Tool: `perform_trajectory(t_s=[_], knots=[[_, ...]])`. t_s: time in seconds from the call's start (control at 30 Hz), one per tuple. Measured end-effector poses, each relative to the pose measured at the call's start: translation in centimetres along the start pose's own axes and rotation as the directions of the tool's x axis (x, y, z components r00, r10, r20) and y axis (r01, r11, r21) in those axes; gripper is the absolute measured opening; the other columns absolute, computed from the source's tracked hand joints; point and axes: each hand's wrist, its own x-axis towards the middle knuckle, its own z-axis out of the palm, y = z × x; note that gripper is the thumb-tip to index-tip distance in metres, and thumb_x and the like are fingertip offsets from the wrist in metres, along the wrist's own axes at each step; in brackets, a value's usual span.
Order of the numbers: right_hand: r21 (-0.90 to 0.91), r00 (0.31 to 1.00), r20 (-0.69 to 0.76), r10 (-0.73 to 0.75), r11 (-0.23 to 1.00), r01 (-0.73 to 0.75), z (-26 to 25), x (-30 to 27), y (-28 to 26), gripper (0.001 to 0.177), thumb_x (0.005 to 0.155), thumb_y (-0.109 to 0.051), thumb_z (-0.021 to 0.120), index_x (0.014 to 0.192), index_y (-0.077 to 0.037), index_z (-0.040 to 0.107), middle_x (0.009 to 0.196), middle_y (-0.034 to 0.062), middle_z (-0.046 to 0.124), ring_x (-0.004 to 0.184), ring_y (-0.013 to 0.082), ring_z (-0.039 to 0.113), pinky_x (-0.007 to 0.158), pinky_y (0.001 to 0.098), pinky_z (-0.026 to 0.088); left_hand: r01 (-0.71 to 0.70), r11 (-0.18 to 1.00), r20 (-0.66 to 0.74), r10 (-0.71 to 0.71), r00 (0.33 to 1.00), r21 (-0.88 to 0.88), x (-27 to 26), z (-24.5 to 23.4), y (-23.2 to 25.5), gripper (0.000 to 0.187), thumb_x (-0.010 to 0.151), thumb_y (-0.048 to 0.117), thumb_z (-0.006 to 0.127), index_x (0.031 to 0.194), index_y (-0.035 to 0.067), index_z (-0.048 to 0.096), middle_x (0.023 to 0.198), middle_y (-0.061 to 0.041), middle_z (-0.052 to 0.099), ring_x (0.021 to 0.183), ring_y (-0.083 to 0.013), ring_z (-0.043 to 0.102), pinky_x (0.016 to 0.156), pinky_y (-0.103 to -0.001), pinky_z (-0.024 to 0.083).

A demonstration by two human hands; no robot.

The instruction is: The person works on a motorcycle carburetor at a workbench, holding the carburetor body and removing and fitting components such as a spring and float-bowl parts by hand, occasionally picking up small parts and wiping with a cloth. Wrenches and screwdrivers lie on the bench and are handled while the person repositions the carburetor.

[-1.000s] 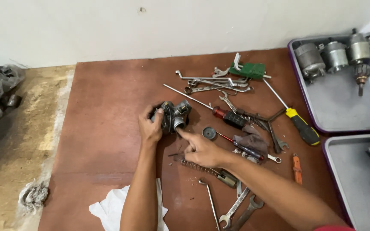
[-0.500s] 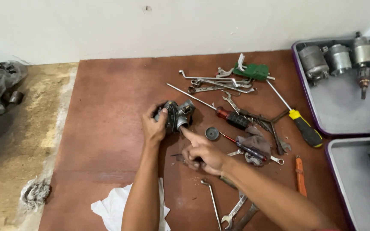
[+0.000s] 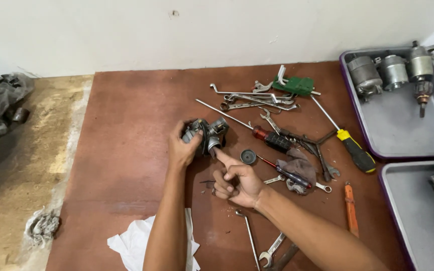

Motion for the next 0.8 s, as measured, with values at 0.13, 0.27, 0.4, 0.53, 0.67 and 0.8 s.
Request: perform_trajectory(t_s=[0.13,0.27,0.4,0.53,0.67,0.8], knots=[[-0.04,0.998,-0.06,-0.025,0.999,0.023,-1.1,0.5,0.9,0.101,0.076,-0.003,0.052,0.166,-0.02,0.011,0.05,0.009,0.038,0.035,0.0143,0.027,0.037,0.0258,0.025,0.008,1.0,0.028,-0.009,1.0,0.026,0.0,0.1,-0.4,0.041,0.078,0.026,0.077,0.117,0.014,0.073,0.1,-0.013,0.073,0.094,-0.0251,0.067,0.09,-0.041,0.051],[-0.132,0.991,-0.118,-0.058,0.99,0.043,-1.2,0.8,1.4,0.1,0.079,0.002,0.05,0.165,-0.016,0.004,0.05,0.0103,0.039,0.034,0.0162,0.029,0.037,0.0263,0.024,-0.001,1.0,0.048,0.0,0.999,0.022,-0.1,0.0,0.4,0.042,0.078,0.029,0.076,0.117,0.014,0.072,0.099,-0.012,0.072,0.094,-0.0241,0.066,0.089,-0.04,0.05],[-0.195,0.985,-0.169,-0.044,0.981,0.011,1.4,-0.2,0.5,0.1,0.078,0.003,0.051,0.166,-0.014,0.006,0.05,0.0106,0.039,0.034,0.0158,0.029,0.036,0.0248,0.024,-0.005,1.0,0.038,0.004,0.999,0.025,-0.1,0.1,0.0,0.04,0.078,0.028,0.076,0.116,0.015,0.074,0.097,-0.01,0.071,0.091,-0.0205,0.064,0.087,-0.037,0.05],[-0.446,0.964,-0.252,-0.082,0.894,-0.041,-0.4,1.0,0.9,0.098,0.077,0.006,0.053,0.164,-0.008,0.011,0.049,0.0123,0.045,0.033,0.0152,0.033,0.032,0.0232,0.026,-0.024,0.999,0.019,0.024,1.0,0.03,-0.1,0.2,-0.5,0.038,0.078,0.027,0.077,0.114,0.015,0.074,0.094,-0.011,0.072,0.088,-0.0207,0.064,0.084,-0.038,0.05],[-0.553,0.96,-0.27,-0.069,0.828,-0.095,0.3,0.1,0.0,0.097,0.074,0.005,0.053,0.164,-0.009,0.018,0.051,0.0093,0.049,0.035,0.0135,0.042,0.031,0.0205,0.026,-0.034,0.999,0.009,0.034,0.999,0.027,-0.1,0.2,-0.8,0.037,0.077,0.026,0.078,0.113,0.017,0.075,0.093,-0.009,0.072,0.086,-0.0189,0.064,0.082,-0.036,0.05],[-0.769,0.962,-0.252,-0.101,0.625,-0.136,-0.5,0.9,-0.7,0.093,0.076,0.004,0.055,0.161,-0.001,0.02,0.05,0.0105,0.053,0.035,0.0157,0.043,0.033,0.0228,0.026,-0.044,0.999,0.011,0.044,0.999,0.015,0.1,0.2,-0.7,0.035,0.078,0.025,0.077,0.112,0.015,0.075,0.093,-0.01,0.071,0.087,-0.0196,0.064,0.083,-0.036,0.05]])
